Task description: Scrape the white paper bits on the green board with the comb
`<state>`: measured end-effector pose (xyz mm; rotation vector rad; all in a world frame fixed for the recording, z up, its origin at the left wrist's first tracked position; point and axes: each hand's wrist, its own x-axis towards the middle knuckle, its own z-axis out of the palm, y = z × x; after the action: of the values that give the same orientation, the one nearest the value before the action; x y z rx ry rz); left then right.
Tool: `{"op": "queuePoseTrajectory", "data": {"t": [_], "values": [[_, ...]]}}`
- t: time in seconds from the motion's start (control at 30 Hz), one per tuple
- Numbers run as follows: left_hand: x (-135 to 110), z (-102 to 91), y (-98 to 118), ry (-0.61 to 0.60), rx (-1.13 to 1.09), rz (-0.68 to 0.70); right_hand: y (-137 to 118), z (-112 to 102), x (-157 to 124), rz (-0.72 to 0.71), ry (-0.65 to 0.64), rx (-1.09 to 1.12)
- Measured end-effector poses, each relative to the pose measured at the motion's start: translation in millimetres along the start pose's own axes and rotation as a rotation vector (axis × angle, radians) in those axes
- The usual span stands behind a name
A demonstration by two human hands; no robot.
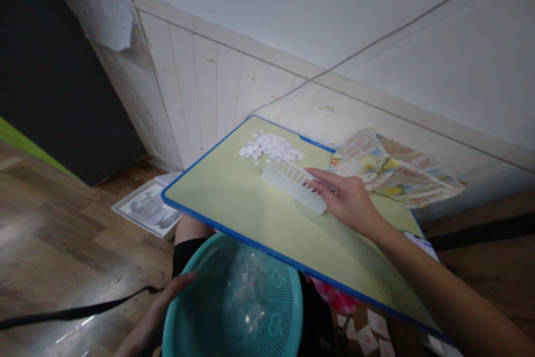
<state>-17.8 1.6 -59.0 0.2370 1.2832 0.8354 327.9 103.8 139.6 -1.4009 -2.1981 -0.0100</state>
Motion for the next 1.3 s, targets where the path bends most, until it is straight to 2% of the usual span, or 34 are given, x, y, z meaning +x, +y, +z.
{"op": "queuePoseTrajectory", "data": {"t": [0.13,0.33,0.47,0.73,0.87,0.97,1.1,1.3], "values": [[-15.5,7.9,11.7,-0.056,0.016,0.000,-3.3,0.2,2.3,-0.021,0.020,0.021],[-27.5,10.3,21.4,-0.094,-0.093,-0.005,1.4,17.3,15.4,-0.085,0.014,0.093],[-31.0,9.5,24.5,-0.052,-0.148,-0.030,-5.6,21.0,7.4,-0.150,-0.041,0.093],[-44.8,16.4,26.5,-0.098,-0.218,0.131,-13.1,8.7,-30.0,-0.296,-0.067,0.195],[-56.7,26.9,30.8,-0.064,-0.231,0.158,-21.1,-2.1,-43.2,-0.311,-0.081,0.250],[-66.4,35.9,35.7,-0.040,-0.244,0.166,-25.9,-8.2,-46.6,-0.312,-0.061,0.256],[-69.5,40.1,37.9,-0.075,-0.258,0.146,-24.2,-9.5,-44.5,-0.248,0.020,0.204],[-66.1,38.5,36.7,-0.096,-0.247,0.163,-26.7,-7.5,-50.0,-0.287,-0.003,0.160]]}}
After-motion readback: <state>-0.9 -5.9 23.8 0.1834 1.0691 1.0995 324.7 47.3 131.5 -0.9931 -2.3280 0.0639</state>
